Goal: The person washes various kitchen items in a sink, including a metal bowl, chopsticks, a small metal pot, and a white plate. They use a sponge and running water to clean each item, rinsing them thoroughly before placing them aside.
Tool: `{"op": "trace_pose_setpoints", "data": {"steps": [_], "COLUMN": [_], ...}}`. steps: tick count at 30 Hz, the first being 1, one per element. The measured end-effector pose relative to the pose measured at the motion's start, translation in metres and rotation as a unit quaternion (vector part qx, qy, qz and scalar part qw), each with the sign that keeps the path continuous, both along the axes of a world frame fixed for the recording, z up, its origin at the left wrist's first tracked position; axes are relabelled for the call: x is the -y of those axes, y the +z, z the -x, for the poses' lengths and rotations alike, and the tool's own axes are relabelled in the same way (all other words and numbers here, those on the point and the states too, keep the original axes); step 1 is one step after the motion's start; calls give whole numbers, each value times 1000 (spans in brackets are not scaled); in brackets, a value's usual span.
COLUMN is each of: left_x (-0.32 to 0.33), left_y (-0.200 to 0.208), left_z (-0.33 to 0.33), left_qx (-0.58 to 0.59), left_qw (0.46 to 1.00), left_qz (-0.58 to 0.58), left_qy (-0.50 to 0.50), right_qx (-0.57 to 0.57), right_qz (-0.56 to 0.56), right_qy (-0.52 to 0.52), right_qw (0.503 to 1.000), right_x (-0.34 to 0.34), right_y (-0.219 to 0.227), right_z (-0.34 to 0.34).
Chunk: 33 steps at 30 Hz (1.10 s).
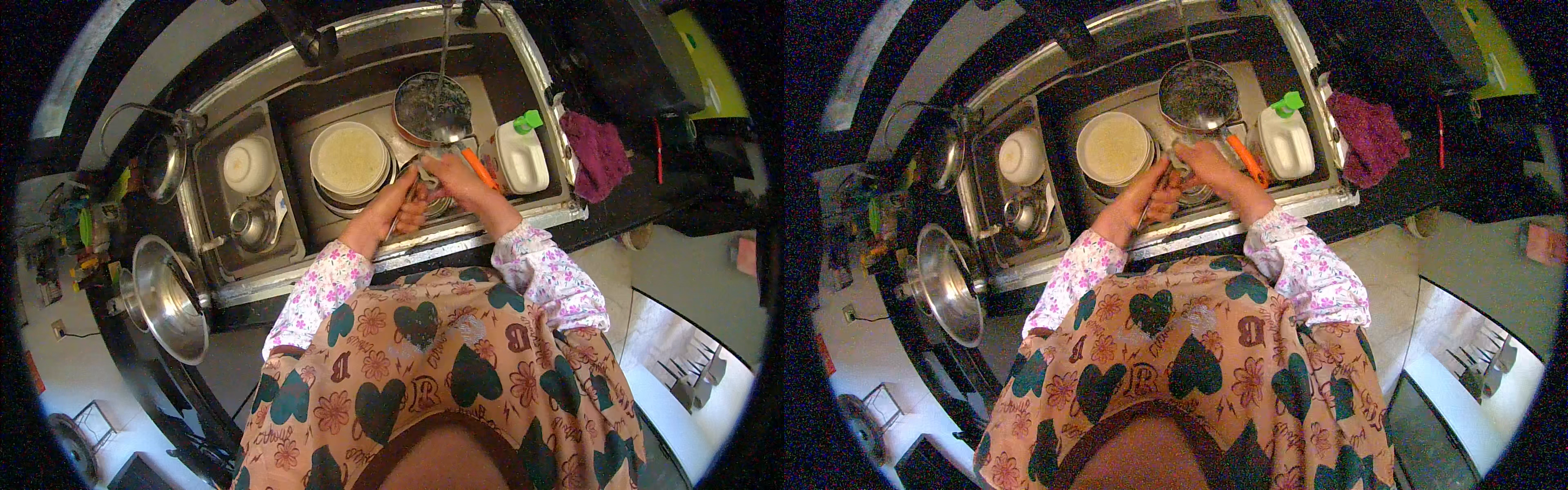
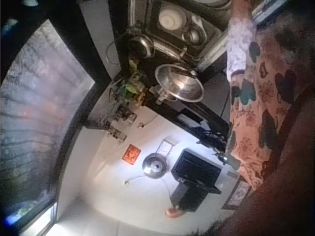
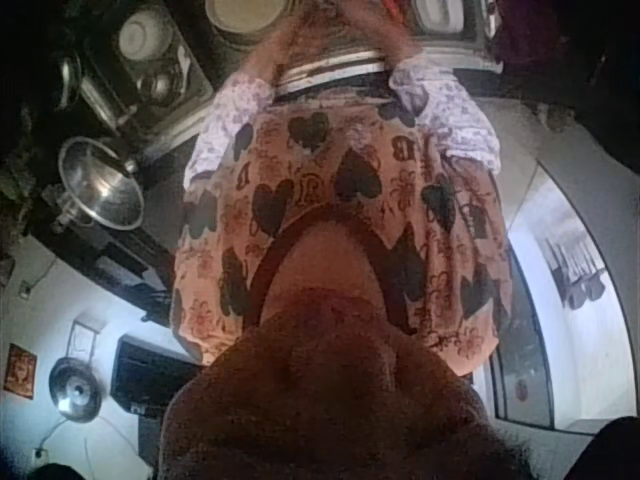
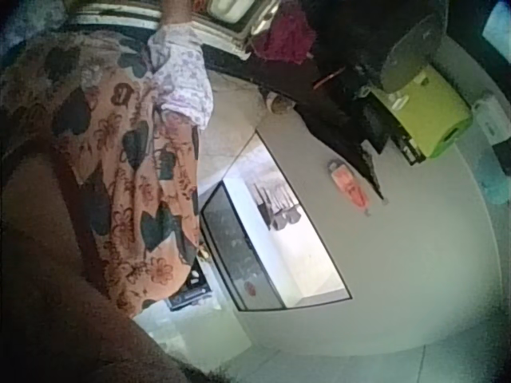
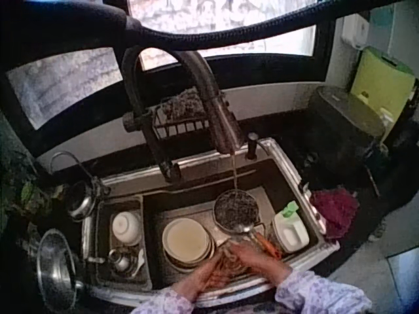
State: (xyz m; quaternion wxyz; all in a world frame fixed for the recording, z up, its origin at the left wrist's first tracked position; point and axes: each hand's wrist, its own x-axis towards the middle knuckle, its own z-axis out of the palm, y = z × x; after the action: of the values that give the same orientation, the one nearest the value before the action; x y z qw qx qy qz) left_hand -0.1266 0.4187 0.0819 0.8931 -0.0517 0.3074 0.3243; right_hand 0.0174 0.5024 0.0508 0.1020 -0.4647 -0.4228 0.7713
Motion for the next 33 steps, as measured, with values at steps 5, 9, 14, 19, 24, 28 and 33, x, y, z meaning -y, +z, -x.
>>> {"op": "trace_pose_setpoints", "data": {"steps": [5, 9, 14, 19, 24, 28, 33], "left_x": [18, 25, 49, 51, 50, 56, 57], "left_y": [-5, -5, -11, 19, 20, -3, -26], "left_z": [10, 20, 37, 44, 36, 38, 69], "left_qx": [-374, -463, -596, -593, -665, -695, -811], "left_qw": [912, 854, 683, 654, 488, 427, 432], "left_qz": [-93, -139, -347, -310, -298, -359, -284], "left_qy": [-140, -191, -239, -354, -481, -454, -276], "right_qx": [205, 301, 276, 258, 252, 228, 250], "right_qz": [-242, -359, -371, -392, -385, -393, -423], "right_qy": [115, 142, 116, 126, 147, 125, 103], "right_qw": [941, 872, 879, 874, 876, 882, 865], "right_x": [1, 1, 6, 11, 15, 23, 28], "right_y": [-15, -19, -23, 7, 9, 2, -1], "right_z": [-40, -60, -56, -37, -32, -24, -35]}}
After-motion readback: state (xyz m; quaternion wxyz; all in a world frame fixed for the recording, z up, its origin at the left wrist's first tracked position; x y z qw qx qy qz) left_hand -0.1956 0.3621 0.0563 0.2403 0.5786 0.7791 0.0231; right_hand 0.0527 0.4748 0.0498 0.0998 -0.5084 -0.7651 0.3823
